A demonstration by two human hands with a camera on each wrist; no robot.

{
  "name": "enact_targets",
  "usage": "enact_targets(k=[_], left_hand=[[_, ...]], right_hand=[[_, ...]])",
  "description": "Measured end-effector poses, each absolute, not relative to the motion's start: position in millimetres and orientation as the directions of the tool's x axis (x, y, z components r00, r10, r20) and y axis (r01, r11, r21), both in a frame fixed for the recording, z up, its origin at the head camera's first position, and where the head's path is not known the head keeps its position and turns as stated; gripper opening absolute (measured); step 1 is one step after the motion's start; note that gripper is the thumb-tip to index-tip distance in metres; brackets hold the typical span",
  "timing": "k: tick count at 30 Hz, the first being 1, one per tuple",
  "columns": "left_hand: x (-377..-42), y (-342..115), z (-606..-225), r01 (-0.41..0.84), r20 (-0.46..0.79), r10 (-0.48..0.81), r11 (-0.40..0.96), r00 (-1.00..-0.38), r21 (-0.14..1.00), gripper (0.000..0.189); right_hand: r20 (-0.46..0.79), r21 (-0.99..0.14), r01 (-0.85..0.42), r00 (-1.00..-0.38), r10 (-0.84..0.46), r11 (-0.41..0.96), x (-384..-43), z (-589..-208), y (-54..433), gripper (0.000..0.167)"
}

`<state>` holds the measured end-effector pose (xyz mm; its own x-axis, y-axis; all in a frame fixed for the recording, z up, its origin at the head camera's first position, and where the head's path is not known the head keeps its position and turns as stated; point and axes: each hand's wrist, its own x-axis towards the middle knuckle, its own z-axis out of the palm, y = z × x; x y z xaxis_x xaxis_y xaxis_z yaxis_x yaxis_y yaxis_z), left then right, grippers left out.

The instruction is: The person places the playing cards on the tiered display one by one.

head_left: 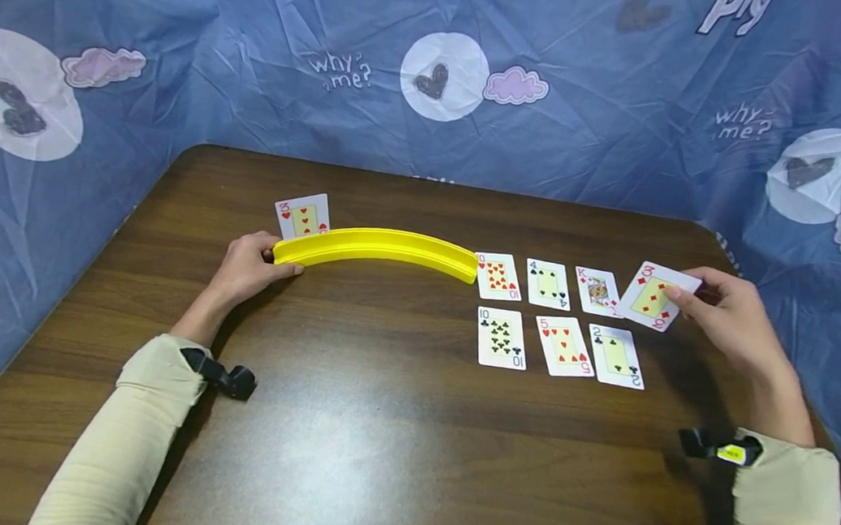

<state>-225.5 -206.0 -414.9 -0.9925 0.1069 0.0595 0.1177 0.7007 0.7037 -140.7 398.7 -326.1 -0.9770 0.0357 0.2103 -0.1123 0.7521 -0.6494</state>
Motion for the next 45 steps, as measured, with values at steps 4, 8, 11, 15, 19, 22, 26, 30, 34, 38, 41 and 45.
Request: enact_targets(k=[4,8,11,15,19,22,26,30,34,38,41,45], left_hand=[[-225,-207,-414,0.111,0.053,0.104,0.7,-0.993,0.706,0.037],[-225,-207,-413,0.101,0.043,0.1,0.703,-0.994,0.704,0.038],[-224,-207,-413,0.094,0.035,0.098,0.705,-0.995,0.703,0.038],[-224,-208,-414,0.09,0.03,0.096,0.708,-0.995,0.7,0.038],[-225,-208,-414,0.097,0.039,0.098,0.706,-0.994,0.702,0.038],[-226,-207,-414,0.108,0.052,0.101,0.702,-0.993,0.704,0.038],[-226,-207,-414,0.117,0.062,0.103,0.7,-0.993,0.704,0.038],[-226,-206,-414,0.112,0.056,0.103,0.7,-0.993,0.706,0.039],[-226,-206,-414,0.106,0.047,0.103,0.698,-0.994,0.709,0.04],[-226,-206,-414,0.107,0.049,0.103,0.696,-0.993,0.71,0.04],[-226,-206,-415,0.108,0.053,0.101,0.697,-0.994,0.709,0.039],[-226,-207,-416,0.126,0.076,0.103,0.698,-0.992,0.705,0.037]], right_hand=[[0.21,-0.658,-0.112,-0.977,0.039,0.745,-148,-321,384,0.022],[0.211,-0.669,-0.127,-0.977,0.023,0.733,-157,-316,370,0.026],[0.213,-0.691,-0.153,-0.977,-0.003,0.706,-163,-313,361,0.025],[0.204,-0.713,-0.165,-0.979,-0.024,0.681,-171,-310,348,0.025],[0.201,-0.726,-0.161,-0.979,-0.018,0.669,-178,-306,332,0.025],[0.206,-0.733,-0.17,-0.978,-0.023,0.659,-182,-302,319,0.025],[0.199,-0.744,-0.188,-0.978,-0.057,0.641,-188,-298,302,0.026],[0.187,-0.759,-0.208,-0.977,-0.099,0.617,-194,-296,288,0.027],[0.191,-0.768,-0.232,-0.973,-0.132,0.597,-202,-295,275,0.028],[0.189,-0.774,-0.232,-0.973,-0.134,0.589,-209,-294,260,0.025],[0.182,-0.78,-0.225,-0.974,-0.133,0.584,-213,-294,248,0.023],[0.175,-0.779,-0.229,-0.973,-0.147,0.584,-219,-294,233,0.024]])
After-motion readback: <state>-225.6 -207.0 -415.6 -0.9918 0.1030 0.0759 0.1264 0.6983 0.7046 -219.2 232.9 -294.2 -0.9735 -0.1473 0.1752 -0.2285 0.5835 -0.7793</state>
